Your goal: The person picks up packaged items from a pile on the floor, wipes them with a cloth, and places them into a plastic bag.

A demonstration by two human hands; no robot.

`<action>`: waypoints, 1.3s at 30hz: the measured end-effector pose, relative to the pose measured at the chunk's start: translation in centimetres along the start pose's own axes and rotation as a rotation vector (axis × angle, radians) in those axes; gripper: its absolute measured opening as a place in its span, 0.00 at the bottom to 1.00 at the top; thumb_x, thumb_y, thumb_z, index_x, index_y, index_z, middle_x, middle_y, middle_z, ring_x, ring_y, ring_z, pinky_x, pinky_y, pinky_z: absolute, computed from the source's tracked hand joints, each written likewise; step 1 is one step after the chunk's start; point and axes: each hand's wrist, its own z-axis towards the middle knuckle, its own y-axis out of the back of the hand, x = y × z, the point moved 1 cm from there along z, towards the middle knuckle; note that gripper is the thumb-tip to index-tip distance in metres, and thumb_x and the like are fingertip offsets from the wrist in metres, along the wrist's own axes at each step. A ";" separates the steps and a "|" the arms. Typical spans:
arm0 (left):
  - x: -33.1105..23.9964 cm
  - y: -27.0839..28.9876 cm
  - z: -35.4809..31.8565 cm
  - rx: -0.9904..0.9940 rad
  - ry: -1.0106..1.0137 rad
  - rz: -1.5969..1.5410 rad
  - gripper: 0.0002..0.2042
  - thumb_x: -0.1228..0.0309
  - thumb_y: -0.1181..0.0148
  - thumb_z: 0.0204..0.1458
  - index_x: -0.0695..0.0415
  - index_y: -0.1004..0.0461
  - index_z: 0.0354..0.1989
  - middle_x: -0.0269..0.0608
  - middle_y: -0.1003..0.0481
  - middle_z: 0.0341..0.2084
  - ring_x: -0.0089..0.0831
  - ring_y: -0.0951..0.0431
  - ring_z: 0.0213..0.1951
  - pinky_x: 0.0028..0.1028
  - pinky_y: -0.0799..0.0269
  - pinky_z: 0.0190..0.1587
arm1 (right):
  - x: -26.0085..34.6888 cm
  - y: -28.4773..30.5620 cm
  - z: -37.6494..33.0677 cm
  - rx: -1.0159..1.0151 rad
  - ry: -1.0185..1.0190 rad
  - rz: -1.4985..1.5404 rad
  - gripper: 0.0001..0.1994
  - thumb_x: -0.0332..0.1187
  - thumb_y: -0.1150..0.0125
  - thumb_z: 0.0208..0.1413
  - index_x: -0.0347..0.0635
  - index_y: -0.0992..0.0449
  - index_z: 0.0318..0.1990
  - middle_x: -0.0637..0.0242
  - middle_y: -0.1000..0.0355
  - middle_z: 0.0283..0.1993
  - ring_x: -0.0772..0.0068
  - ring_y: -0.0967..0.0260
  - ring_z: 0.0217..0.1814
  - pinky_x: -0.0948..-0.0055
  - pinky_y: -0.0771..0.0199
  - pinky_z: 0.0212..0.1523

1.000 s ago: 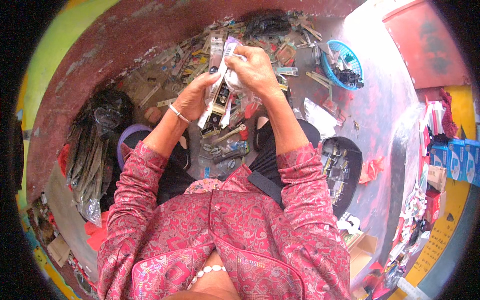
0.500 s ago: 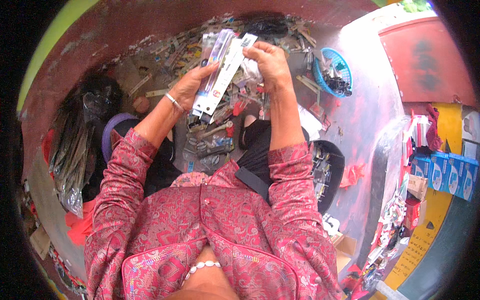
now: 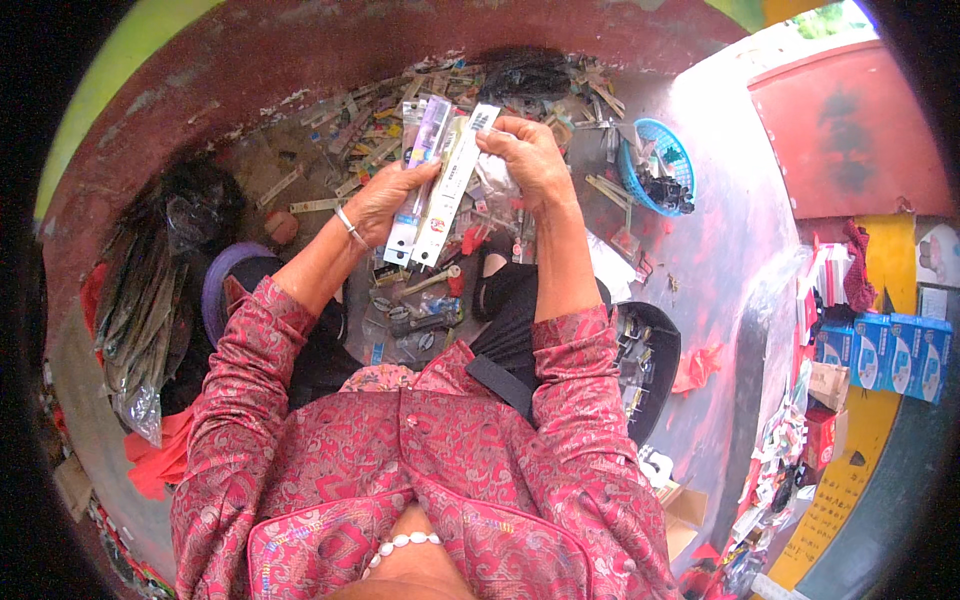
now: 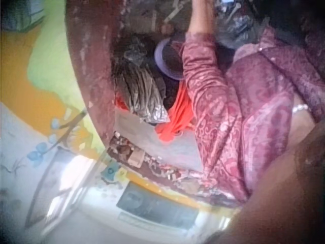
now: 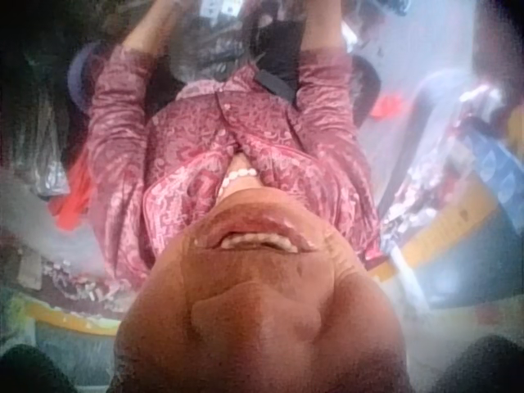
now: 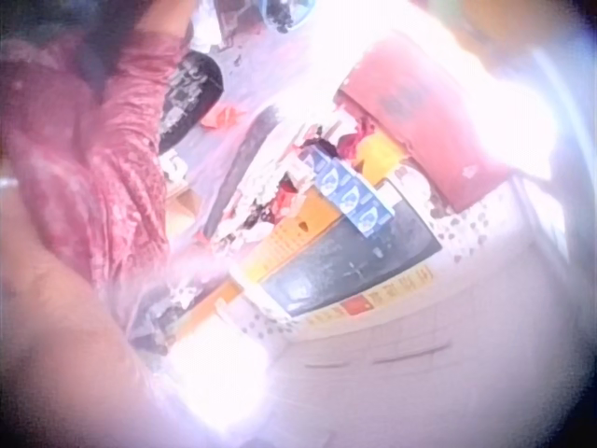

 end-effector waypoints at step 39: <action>1.3 1.1 1.6 0.030 -0.031 -0.117 0.14 0.66 0.60 0.56 0.64 0.36 0.43 0.49 0.29 0.39 0.35 0.27 0.41 0.35 0.30 0.47 | 0.6 -2.3 0.2 -0.609 0.589 -0.601 0.12 0.38 0.46 0.48 0.36 0.30 0.26 0.54 0.34 0.28 0.53 0.35 0.31 0.61 0.37 0.32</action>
